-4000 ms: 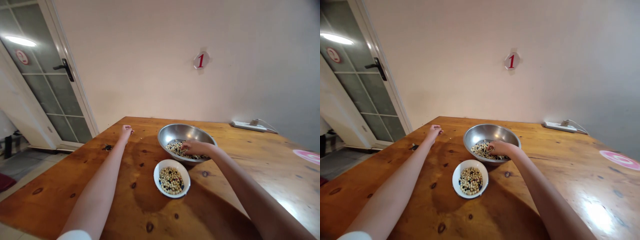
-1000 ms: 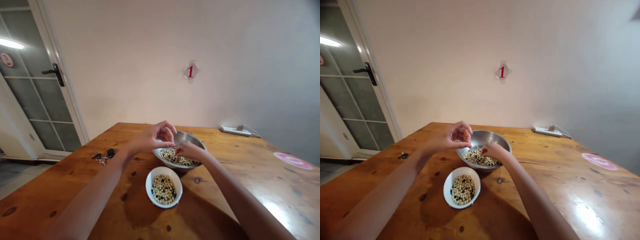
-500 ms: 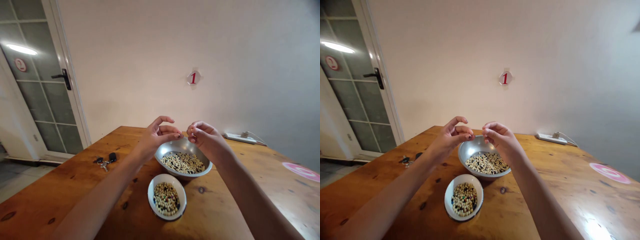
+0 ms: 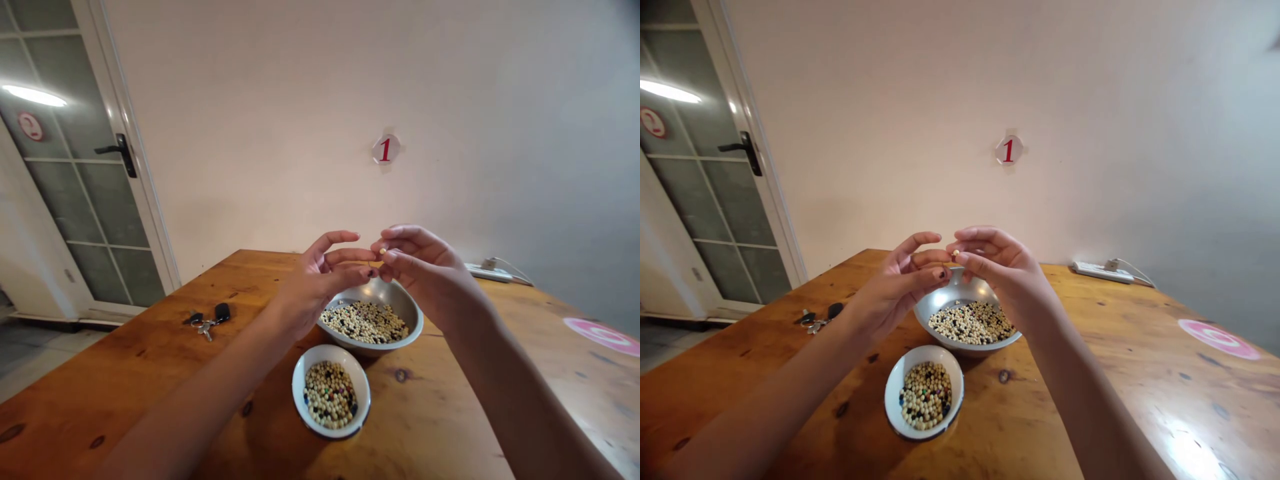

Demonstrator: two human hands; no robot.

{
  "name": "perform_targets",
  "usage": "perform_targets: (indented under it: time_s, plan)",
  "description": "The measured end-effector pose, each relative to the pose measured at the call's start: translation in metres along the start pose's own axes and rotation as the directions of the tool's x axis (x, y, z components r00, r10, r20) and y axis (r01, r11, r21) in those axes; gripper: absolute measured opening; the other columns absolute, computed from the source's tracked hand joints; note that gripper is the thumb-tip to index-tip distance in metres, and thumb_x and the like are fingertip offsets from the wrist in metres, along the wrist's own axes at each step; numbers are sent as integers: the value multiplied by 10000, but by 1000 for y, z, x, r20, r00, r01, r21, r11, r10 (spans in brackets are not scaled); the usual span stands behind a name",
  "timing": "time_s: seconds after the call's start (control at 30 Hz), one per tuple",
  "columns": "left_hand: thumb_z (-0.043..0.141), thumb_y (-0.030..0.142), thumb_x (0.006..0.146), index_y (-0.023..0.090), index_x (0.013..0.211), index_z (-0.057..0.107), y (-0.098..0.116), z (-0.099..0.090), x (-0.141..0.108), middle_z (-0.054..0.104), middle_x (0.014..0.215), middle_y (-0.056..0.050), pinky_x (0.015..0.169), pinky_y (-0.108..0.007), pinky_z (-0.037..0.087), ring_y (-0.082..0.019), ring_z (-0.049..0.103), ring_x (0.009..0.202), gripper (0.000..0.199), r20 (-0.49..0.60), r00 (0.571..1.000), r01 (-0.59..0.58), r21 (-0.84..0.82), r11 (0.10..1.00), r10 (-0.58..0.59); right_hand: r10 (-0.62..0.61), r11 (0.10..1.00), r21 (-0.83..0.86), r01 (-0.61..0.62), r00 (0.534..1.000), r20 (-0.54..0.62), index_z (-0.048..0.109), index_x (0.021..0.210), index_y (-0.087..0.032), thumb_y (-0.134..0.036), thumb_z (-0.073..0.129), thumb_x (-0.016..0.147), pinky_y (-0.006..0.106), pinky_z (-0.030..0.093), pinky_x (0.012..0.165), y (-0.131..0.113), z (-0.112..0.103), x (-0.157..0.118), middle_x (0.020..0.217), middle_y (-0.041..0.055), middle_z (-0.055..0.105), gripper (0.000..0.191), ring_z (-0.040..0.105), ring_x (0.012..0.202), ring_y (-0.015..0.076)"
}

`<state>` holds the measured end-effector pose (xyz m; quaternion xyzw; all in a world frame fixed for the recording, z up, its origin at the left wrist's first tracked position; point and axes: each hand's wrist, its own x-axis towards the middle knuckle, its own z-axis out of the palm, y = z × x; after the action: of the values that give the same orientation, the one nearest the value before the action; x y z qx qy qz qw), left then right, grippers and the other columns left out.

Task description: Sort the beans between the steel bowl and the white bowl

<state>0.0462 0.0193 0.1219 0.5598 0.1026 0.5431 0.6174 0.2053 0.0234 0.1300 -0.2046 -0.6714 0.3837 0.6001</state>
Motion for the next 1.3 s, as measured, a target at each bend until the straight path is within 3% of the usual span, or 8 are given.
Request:
perform_targets:
  time_s: [0.27,0.43,1.3]
  plan:
    - [696,108,602,216,894,418,1,4,-2,512,875,39,702,-237,477,-87,601,690,417,-29,993,-109,194,975,117,-23,987,-160,29,999,40,592,857,-231,-281,682,675,276,520,551,-5,1,-3,796,7,639,209,611,673,141]
    - [700,157,602,216,873,391,4,7,-6,490,926,27,693,-240,474,-85,587,696,415,-43,990,-116,290,950,134,-60,977,-202,65,998,34,580,801,-225,-268,681,671,260,531,553,-14,6,-8,797,-1,626,171,610,684,134]
    - [664,120,602,212,850,400,4,6,-5,490,919,31,694,-257,472,-86,583,696,374,-46,989,-121,330,936,144,-151,930,-330,160,987,54,618,769,-227,-213,663,692,246,525,519,-18,7,-9,794,-4,632,90,606,665,126]
